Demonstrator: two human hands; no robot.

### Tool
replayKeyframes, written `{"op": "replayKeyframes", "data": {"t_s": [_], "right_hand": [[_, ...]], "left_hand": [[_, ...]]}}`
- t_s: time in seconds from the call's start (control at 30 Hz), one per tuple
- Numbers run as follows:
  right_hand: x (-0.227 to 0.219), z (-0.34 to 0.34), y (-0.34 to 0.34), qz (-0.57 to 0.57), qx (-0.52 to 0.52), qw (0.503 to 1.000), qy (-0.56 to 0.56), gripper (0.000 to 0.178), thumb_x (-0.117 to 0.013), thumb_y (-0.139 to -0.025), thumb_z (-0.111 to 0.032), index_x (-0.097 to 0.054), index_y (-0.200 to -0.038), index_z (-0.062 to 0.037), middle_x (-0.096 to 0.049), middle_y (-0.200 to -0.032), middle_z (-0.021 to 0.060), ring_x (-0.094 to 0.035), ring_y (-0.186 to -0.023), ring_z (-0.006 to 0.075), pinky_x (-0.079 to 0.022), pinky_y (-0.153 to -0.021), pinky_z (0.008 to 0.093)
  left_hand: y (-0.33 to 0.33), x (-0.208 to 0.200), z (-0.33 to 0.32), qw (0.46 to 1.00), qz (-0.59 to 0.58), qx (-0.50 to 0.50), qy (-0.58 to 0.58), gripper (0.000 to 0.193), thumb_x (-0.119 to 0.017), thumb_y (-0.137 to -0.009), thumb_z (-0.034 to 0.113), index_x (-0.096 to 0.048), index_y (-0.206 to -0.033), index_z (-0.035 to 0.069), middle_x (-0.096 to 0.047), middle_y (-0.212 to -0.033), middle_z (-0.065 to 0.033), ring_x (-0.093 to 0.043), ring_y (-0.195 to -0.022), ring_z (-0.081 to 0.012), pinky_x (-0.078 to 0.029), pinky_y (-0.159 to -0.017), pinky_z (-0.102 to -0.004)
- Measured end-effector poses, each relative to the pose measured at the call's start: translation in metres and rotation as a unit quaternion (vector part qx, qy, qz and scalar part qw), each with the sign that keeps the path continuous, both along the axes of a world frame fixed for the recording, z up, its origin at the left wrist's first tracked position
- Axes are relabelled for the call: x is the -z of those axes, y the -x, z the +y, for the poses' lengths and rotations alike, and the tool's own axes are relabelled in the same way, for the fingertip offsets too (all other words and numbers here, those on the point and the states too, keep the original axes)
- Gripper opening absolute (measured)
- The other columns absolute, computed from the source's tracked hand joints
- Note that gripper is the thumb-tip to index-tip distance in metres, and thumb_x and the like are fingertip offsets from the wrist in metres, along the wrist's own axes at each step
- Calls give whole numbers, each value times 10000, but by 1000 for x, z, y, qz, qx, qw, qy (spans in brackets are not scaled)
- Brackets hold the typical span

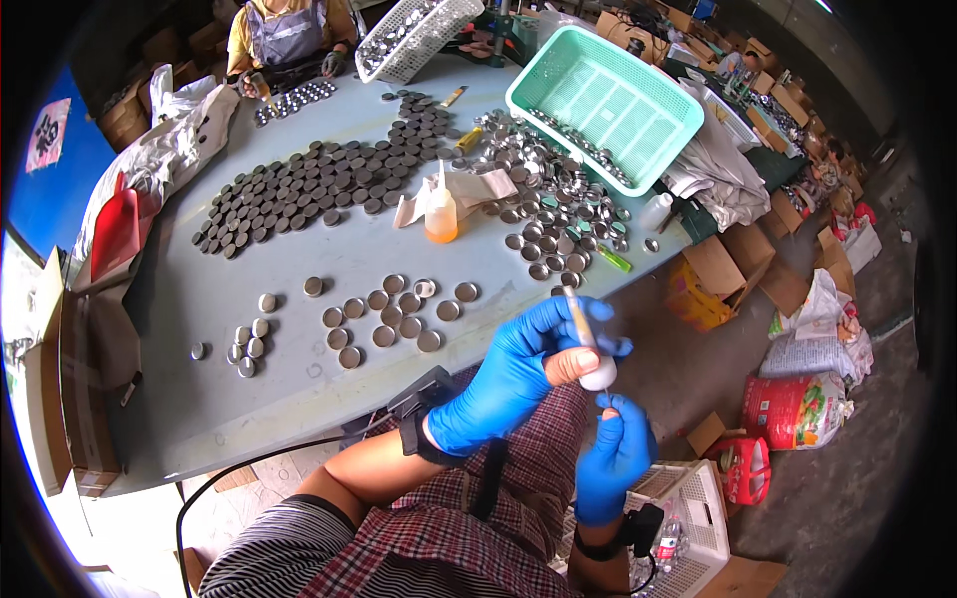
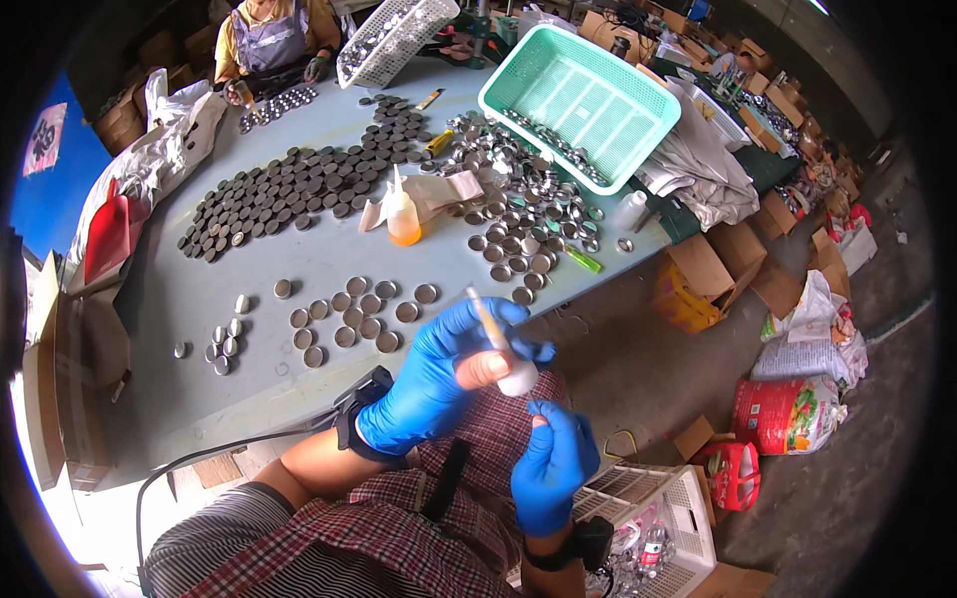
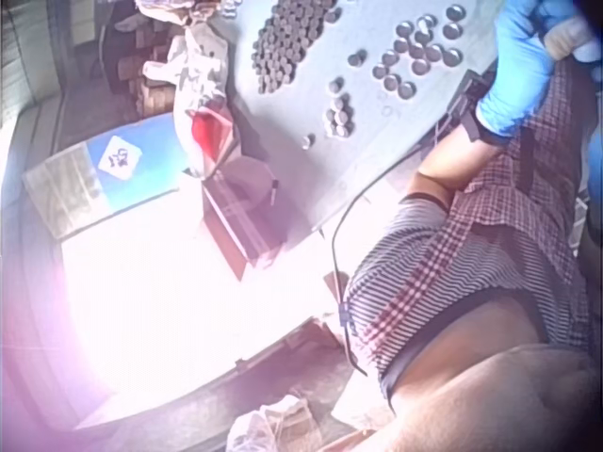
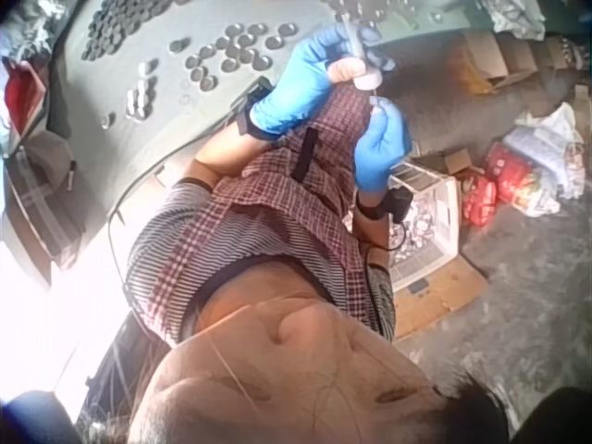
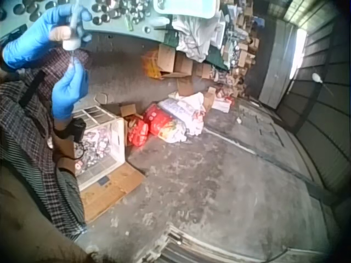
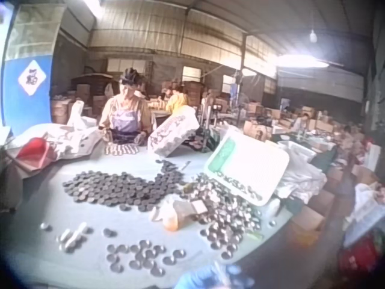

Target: Glueing and assembling small metal caps with plastic components.

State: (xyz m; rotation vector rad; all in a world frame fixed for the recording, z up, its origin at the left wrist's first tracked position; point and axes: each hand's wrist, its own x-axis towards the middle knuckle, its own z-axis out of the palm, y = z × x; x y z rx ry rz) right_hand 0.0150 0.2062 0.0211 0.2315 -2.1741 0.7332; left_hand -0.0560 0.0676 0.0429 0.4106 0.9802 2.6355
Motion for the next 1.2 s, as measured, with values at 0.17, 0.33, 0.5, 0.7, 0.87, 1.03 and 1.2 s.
{"op": "replayKeyframes", "data": {"t_s": [0.17, 0.33, 0.5, 0.7, 0.87, 1.03, 1.2], "right_hand": [[-10, 3, -3, -408, -396, 472, 674, 250, -482, -970, -247, -554, -865, -31, -359, -548, -44, -295, -466, 65, -244, -474, 251], [-13, -4, -5, -404, -354, 504, 676, 148, -536, -940, -196, -536, -892, -56, -340, -550, -50, -289, -472, 56, -244, -476, 235], [10, -5, 2, -131, -92, 941, 298, 58, -607, -876, -28, -590, -910, 15, -584, -774, 51, -525, -619, 138, -432, -566, 256], [-2, -21, -2, -127, -36, 954, 269, 154, -546, -933, -119, -597, -882, 18, -577, -706, 76, -498, -553, 161, -410, -529, 274], [-6, -5, 6, -393, -426, 443, 684, 275, -519, -951, -284, -491, -798, -58, -327, -565, -46, -261, -458, 62, -213, -460, 242], [-9, -11, 10, -346, -198, 756, 519, 85, -564, -925, -117, -552, -913, -34, -468, -666, -14, -419, -544, 80, -337, -502, 240], [5, -14, 16, 2, 10, 996, 90, 113, -564, -906, -71, -613, -937, 27, -574, -778, 125, -553, -690, 267, -458, -625, 338]], "left_hand": [[6, 1, -2, 997, 26, 66, -43, 380, -655, -874, 162, -526, -1210, 40, -623, -1034, -95, -586, -1099, -279, -437, -973, -402], [10, 10, -2, 995, 46, 49, -68, 334, -573, -933, 175, -505, -1214, 8, -609, -1116, -117, -592, -1050, -217, -459, -933, -367], [8, 6, 1, 994, 80, 53, -43, 280, -601, -913, 196, -534, -1142, 50, -585, -1040, -73, -585, -1063, -246, -436, -955, -391], [-1, 2, 0, 993, 59, 58, -85, 317, -599, -918, 220, -530, -1170, 42, -549, -1064, -74, -578, -1073, -239, -446, -929, -375], [2, -1, -4, 993, 23, 81, -77, 393, -570, -936, 194, -477, -1281, 28, -578, -1078, -88, -577, -1100, -234, -472, -917, -357], [3, 3, 0, 1000, 14, -13, -15, 417, -621, -909, 180, -482, -1268, 20, -608, -1124, -112, -602, -1057, -203, -499, -862, -312], [6, 8, 3, 998, 16, -50, 45, 230, -664, -868, 132, -632, -1061, 11, -641, -1087, -100, -621, -913, -180, -492, -845, -328]]}}
